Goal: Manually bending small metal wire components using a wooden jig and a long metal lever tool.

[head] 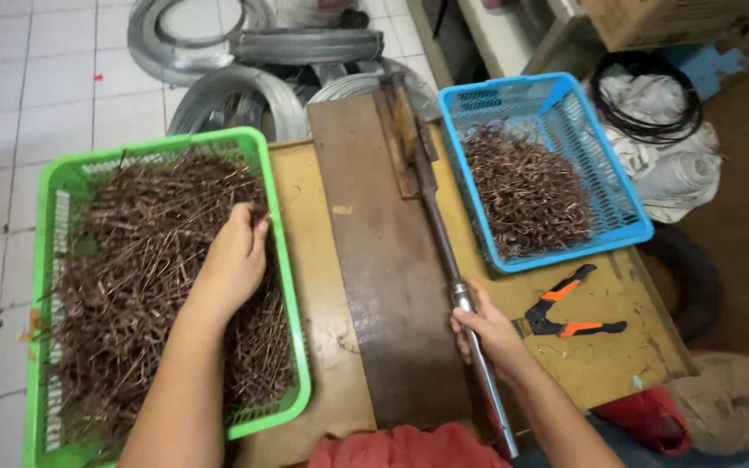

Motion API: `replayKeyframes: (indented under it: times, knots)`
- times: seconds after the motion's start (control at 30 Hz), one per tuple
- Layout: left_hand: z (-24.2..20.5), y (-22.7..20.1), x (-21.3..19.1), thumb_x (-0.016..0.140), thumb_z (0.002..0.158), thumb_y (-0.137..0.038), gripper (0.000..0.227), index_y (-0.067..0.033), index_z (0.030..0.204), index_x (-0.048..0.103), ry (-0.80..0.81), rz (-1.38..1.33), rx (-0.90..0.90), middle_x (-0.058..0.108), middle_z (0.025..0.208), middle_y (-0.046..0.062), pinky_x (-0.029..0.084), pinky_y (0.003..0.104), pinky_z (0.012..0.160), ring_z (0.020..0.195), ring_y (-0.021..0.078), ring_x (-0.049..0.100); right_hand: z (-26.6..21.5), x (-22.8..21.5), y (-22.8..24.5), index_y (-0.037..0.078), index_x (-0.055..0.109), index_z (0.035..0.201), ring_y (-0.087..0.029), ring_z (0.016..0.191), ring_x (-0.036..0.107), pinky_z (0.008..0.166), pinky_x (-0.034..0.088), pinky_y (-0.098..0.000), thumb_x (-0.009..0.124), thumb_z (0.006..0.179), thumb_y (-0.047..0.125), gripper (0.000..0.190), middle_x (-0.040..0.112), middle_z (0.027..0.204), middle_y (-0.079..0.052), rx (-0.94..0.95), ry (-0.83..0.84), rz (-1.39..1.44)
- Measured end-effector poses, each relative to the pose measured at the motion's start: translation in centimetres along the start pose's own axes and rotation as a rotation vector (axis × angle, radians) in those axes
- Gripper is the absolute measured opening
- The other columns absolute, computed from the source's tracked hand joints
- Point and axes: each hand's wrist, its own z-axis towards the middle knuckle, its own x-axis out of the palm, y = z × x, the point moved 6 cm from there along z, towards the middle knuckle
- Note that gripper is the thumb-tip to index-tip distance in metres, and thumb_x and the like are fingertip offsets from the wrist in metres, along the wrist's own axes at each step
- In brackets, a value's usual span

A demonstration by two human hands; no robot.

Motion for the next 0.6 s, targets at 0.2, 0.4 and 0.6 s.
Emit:
replayKeyframes:
  times: [0.2,0.4,0.6]
  knots:
    - [2.1,-0.4,3.3,0.065,0.106,-0.011,0.019,-0.0031,0.121,0.074,-0.024,0.054,0.141,0.076,0.111,0.024,0.059,0.055,0.095,0.108,0.0461,0.075,-3.4,1.5,7.2,0.000,0.057,0.118,-0.023,0.049,0.055,0.039,0.047,-0.0384,0.062,0.106,0.015,0.020,0.057,0.084,-0.014,0.143,0.005,0.160]
    - [9.3,-1.3,9.3,0.073,0.103,-0.012,0.021,-0.0058,0.121,0.081,-0.021,0.043,0.210,0.081,0.111,0.021,0.058,0.052,0.100,0.111,0.0429,0.076,-7.2,4.1,17.0,-0.002,0.056,0.119,-0.017,0.059,0.048,0.043,0.043,-0.0327,0.057,0.110,0.019,0.022,0.053,0.095,-0.014,0.084,0.041,0.195]
    - [19.5,1.2,16.7,0.073,0.103,-0.024,0.018,-0.0217,0.118,0.082,0.031,0.146,0.104,0.084,0.108,0.005,0.060,0.045,0.100,0.115,0.0269,0.077,-7.7,5.5,18.2,-0.004,0.057,0.114,-0.015,0.058,0.051,0.042,0.048,-0.0308,0.055,0.112,0.017,0.021,0.050,0.093,-0.011,0.072,0.080,0.226]
